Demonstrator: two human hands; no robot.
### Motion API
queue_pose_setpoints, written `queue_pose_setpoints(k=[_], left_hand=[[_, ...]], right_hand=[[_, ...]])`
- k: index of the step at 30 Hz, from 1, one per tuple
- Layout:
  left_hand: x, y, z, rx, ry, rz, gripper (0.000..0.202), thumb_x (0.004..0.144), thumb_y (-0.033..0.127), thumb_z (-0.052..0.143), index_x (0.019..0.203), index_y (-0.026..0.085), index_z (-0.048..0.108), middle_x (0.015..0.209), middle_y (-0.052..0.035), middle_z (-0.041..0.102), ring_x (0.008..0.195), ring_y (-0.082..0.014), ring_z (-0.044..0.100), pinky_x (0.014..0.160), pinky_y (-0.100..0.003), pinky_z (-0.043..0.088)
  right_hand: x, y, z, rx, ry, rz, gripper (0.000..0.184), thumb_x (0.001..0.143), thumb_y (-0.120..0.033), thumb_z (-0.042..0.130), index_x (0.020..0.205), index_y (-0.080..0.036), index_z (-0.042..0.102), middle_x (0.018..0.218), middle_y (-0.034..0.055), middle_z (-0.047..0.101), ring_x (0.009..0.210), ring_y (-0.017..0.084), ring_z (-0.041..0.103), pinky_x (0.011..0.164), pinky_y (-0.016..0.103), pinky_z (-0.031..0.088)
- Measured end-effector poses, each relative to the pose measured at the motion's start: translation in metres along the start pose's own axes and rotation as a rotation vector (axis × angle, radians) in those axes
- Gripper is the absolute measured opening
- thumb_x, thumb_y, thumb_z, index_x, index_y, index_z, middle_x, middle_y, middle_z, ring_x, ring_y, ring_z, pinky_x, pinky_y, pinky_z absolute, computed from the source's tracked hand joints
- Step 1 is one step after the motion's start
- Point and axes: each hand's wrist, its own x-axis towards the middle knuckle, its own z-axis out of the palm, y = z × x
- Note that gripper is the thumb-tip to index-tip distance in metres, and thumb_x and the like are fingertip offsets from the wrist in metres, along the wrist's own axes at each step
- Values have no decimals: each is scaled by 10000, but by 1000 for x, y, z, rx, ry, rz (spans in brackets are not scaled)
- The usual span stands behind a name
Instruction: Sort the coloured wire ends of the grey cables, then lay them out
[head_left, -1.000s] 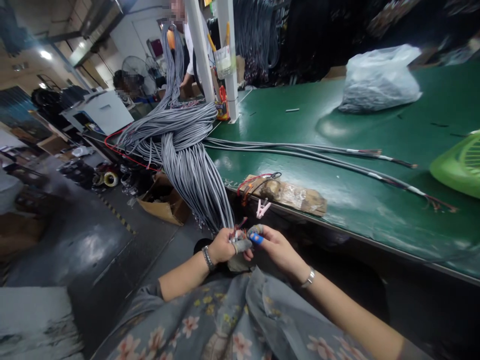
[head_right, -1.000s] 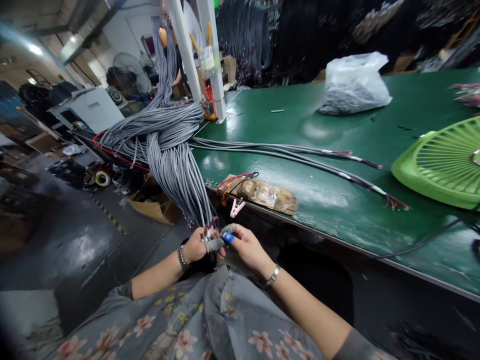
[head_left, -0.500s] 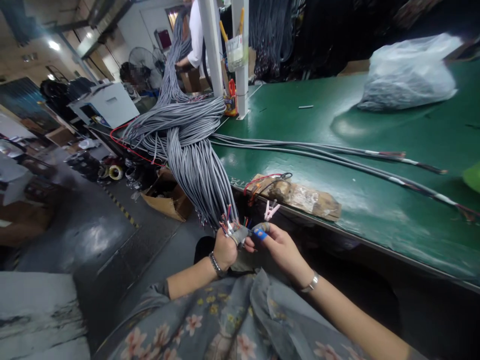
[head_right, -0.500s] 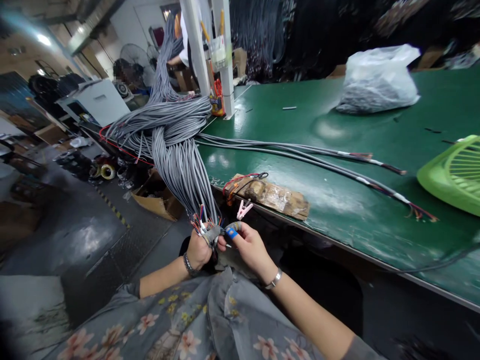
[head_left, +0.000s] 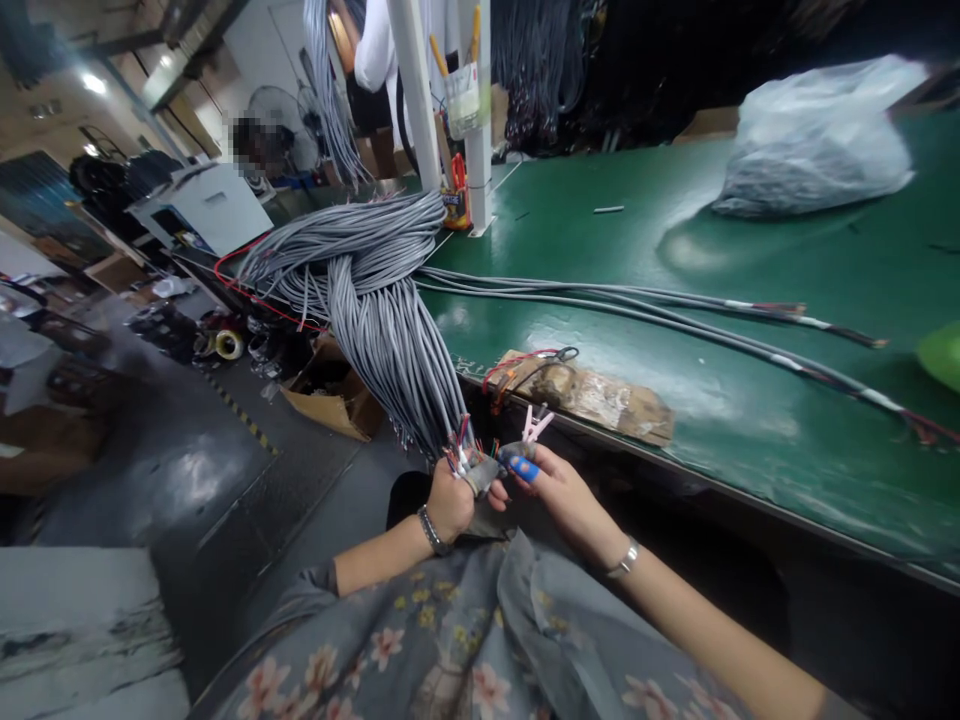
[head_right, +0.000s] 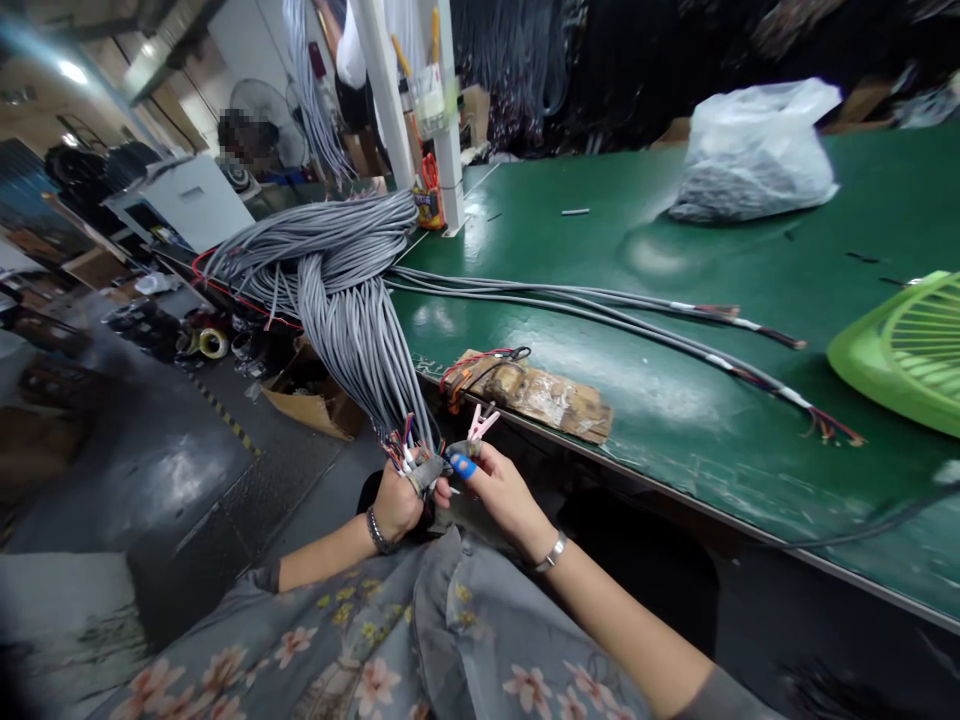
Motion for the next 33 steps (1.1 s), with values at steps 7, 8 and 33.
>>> queue_pose_setpoints(k=[7, 8, 33], left_hand=[[0, 0, -2, 170, -62, -25, 440, 643, 564, 686, 593, 147, 558, 490, -43, 617, 391, -132, 560, 401, -225, 439], [-1, 3, -1, 189, -65, -28, 439, 640, 563, 687, 582, 148, 556, 488, -43, 616, 384, -129, 554, 399, -225, 437], [7, 15, -13, 11, -94, -137, 413, 586, 518, 740, 576, 140, 575, 428, -20, 580, 338, -112, 500, 367, -215, 383]], right_hand=[[3, -4, 7, -46, 58, 45, 403, 663, -486, 736, 752, -194, 473, 490, -28, 573, 437, 140, 538, 483, 282, 385], [4, -4, 6, -55, 64, 47, 396, 663, -482, 734, 737, -194, 473, 482, -30, 571, 429, 139, 536, 476, 279, 386], [17, 11, 13, 318, 458, 98, 269, 608, -255, 751, 594, -183, 491, 468, -74, 430, 419, 61, 396, 426, 207, 341]])
